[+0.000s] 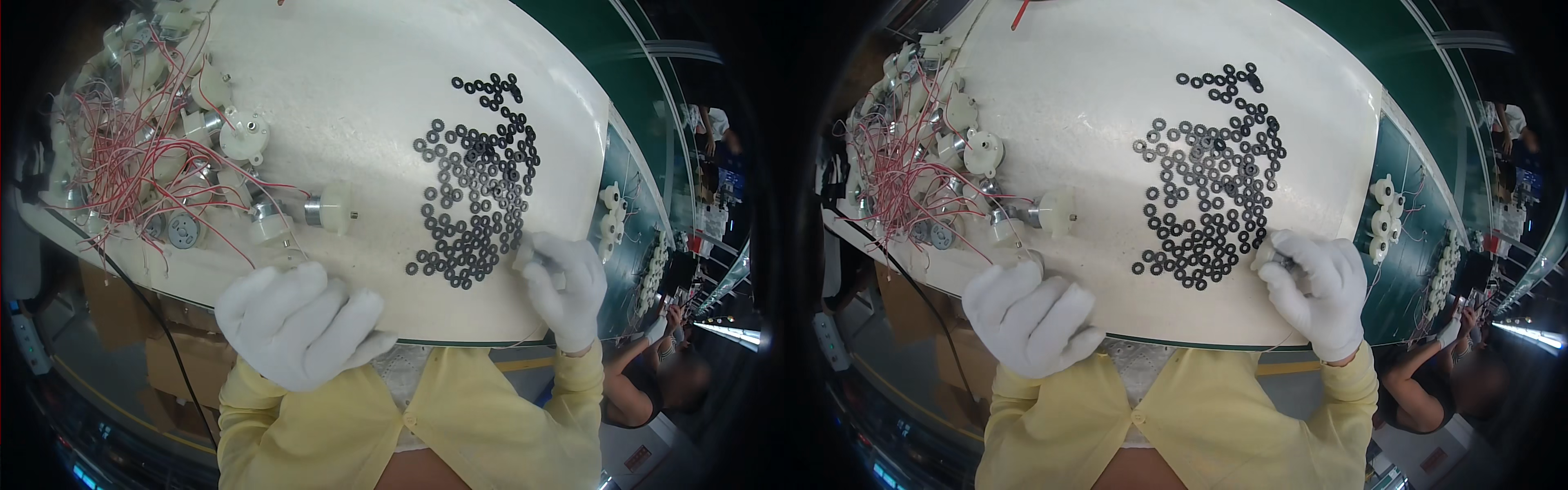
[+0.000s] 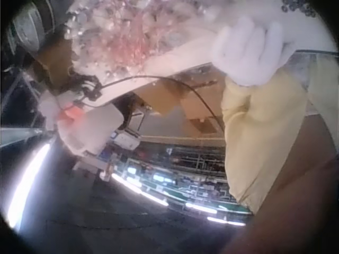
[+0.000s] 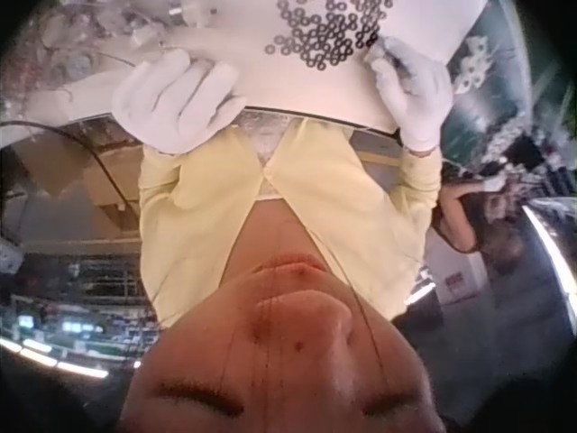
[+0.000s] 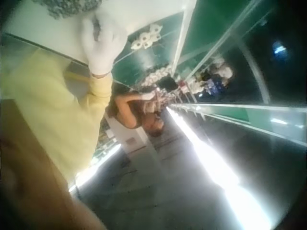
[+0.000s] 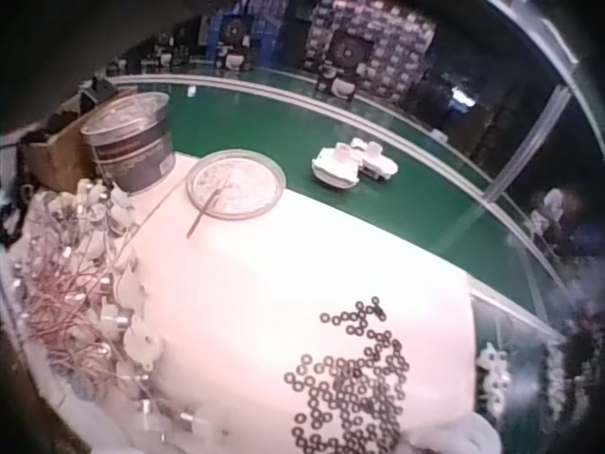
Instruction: The person assembles small white electronic components by inserting black washers into them and attaching red wires. The person handles the components one at a time, picking them up from a pile, inserting the washers, and placing the finished units on the table.
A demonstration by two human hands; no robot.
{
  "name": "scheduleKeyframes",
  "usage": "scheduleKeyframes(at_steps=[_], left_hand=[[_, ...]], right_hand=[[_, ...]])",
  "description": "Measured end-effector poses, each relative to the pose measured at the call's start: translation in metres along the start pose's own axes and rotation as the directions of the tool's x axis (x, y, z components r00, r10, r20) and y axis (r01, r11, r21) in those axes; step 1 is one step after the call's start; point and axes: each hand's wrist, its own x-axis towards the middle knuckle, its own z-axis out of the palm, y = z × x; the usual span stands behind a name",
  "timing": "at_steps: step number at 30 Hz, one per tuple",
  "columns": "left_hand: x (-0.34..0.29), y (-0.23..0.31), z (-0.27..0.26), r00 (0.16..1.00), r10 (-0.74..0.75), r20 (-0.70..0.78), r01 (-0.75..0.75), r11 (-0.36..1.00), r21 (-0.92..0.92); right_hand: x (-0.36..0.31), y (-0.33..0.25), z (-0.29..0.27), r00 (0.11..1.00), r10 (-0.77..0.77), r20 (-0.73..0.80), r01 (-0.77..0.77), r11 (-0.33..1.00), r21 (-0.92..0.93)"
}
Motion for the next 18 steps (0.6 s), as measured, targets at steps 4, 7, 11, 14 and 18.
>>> scheduleKeyframes(at_steps=[4, 7, 11, 14, 18], left_hand=[[0.004, -0.006, -0.004, 0.996, 0.057, 0.064, -0.051, 0.994, -0.094], [-0.001, -0.007, 0.003, 0.997, 0.070, -0.028, -0.072, 0.992, -0.107], [-0.005, -0.004, -0.001, 0.999, 0.053, 0.008, -0.053, 0.996, -0.070], [-0.005, -0.002, -0.005, 0.994, 0.045, 0.097, -0.041, 0.998, -0.045], [-0.007, -0.004, -0.004, 0.993, 0.062, 0.105, -0.058, 0.998, -0.037]], right_hand=[[0.008, -0.006, -0.001, 0.994, -0.104, 0.035, 0.109, 0.975, -0.196], [0.015, -0.011, -0.006, 0.988, -0.126, 0.083, 0.144, 0.958, -0.249], [0.013, -0.019, -0.024, 0.958, -0.106, 0.268, 0.192, 0.926, -0.323], [0.006, -0.018, -0.030, 0.935, -0.077, 0.346, 0.196, 0.925, -0.324], [0.009, -0.016, -0.030, 0.941, -0.094, 0.327, 0.193, 0.938, -0.287]])
